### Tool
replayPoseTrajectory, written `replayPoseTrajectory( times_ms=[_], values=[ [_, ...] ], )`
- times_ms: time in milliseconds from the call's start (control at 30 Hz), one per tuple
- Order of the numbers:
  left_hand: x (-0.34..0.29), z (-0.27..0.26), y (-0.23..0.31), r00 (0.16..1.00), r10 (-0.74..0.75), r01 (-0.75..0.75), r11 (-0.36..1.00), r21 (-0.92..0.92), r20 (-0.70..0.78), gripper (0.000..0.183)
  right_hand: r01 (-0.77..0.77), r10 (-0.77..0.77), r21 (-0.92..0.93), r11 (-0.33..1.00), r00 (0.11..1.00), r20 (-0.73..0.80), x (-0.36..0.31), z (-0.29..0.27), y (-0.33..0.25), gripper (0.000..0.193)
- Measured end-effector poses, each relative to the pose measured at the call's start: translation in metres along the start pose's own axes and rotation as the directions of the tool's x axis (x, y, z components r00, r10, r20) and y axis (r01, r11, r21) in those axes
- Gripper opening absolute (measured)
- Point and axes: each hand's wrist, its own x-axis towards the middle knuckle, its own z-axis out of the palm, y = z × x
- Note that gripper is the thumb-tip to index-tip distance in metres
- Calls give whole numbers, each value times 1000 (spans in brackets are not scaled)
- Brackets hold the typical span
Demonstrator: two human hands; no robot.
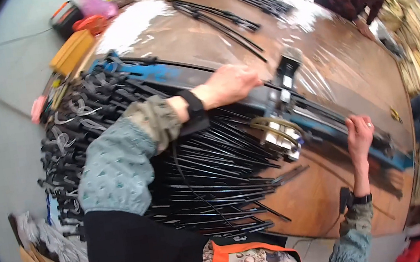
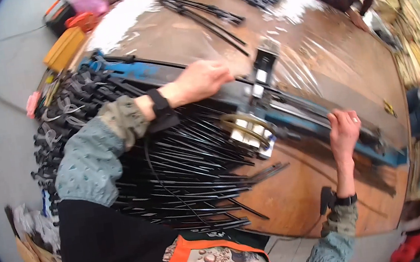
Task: Manually placing metal rods into a specialized bending and forming jig on a fabrication floor.
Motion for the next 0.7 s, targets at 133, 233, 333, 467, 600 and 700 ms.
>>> replayPoseTrajectory(
  times_ms=[133,233,333,467,600,700],
  values=[
    [0,-3,2,998,-57,55,997,61,28,21,126,-137,-81,989,981,-140,8,-3,-41,20],
    [9,-5,4,986,-127,114,986,119,106,21,194,-209,-121,973,970,-121,-9,-4,-70,25],
    [15,-7,10,979,-137,117,984,131,153,20,157,-156,8,988,986,-51,-30,-3,-76,28],
    [14,-7,9,969,-162,133,978,158,184,21,77,-78,83,994,997,12,-32,3,-79,23],
    [10,-4,12,970,-152,119,977,175,187,19,31,-52,180,983,992,112,-35,18,-92,16],
    [11,1,4,991,-83,68,988,138,109,17,-117,54,478,871,988,145,-48,23,-91,16]
  ],
)
